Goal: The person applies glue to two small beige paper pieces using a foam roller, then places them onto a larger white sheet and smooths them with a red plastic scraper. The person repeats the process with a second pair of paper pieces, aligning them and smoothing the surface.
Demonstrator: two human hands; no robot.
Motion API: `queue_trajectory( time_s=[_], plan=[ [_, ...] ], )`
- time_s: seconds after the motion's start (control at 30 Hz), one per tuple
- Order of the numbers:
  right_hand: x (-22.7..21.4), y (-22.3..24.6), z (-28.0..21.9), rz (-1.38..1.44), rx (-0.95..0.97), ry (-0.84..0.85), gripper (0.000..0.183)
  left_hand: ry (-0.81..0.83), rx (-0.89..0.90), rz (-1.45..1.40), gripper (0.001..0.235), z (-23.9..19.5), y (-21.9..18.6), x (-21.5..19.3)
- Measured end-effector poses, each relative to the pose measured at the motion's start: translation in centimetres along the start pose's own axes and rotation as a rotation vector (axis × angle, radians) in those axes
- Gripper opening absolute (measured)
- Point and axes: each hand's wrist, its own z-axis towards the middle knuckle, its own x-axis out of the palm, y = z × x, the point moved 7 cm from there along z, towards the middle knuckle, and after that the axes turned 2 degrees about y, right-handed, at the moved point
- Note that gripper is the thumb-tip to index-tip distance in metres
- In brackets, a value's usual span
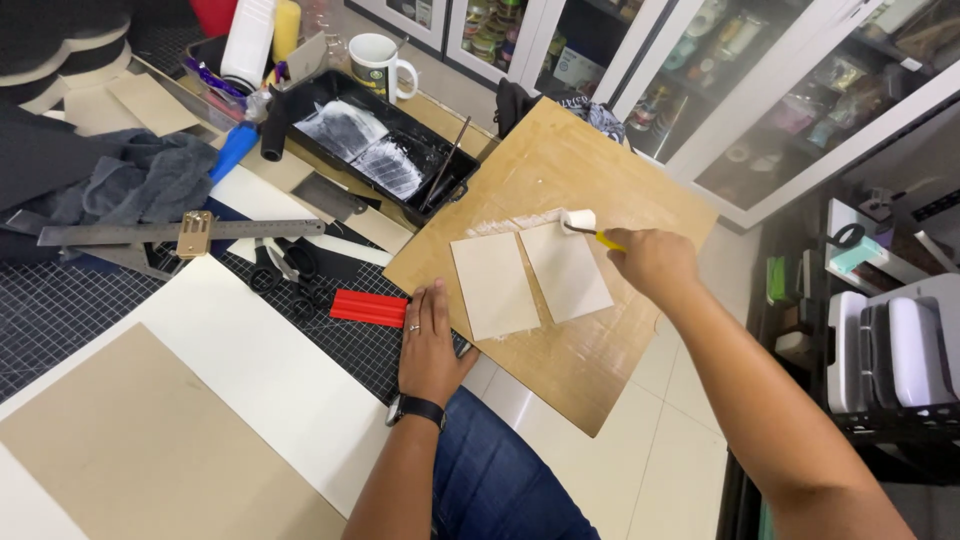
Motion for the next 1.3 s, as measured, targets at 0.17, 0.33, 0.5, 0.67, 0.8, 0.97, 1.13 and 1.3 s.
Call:
queue_trajectory(
  time_s=[0.17,0.33,0.5,0.67,0.8,0.97,1.13,1.3],
  plan=[
    [-0.6,-1.0,-8.4,0.053,-0.001,0.047,0.037,-0.008,-0.001,0.032,0.121,-0.1,0.0,0.2],
    [-2.8,-3.8,-15.1,-0.041,0.051,0.221,0.032,-0.033,-0.001,0.065,0.12,-0.5,0.3,1.1],
    [-12.5,0.8,-11.4,0.313,0.037,0.118,0.043,-0.116,0.067,0.098,0.125,-0.5,0.3,0.8],
    [-13.6,14.2,1.5,0.432,-0.23,-0.151,0.033,-0.036,0.012,0.024,0.125,-0.3,0.4,0.7],
    [-7.8,24.8,11.7,0.307,-0.318,-0.27,0.031,-0.024,-0.005,-0.039,0.124,-0.3,0.2,-0.1],
    [-9.0,26.5,10.9,0.452,-0.361,-0.202,0.041,0.045,-0.029,-0.073,0.124,-0.2,0.3,-0.1],
    [-7.4,19.4,5.6,0.73,-0.382,-0.626,0.039,0.051,-0.017,-0.089,0.129,-0.3,0.0,-0.9],
    [2.5,11.6,-3.8,0.649,-0.085,-0.292,0.025,0.085,-0.095,-0.265,0.134,-2.0,-2.7,-3.2]
  ],
)
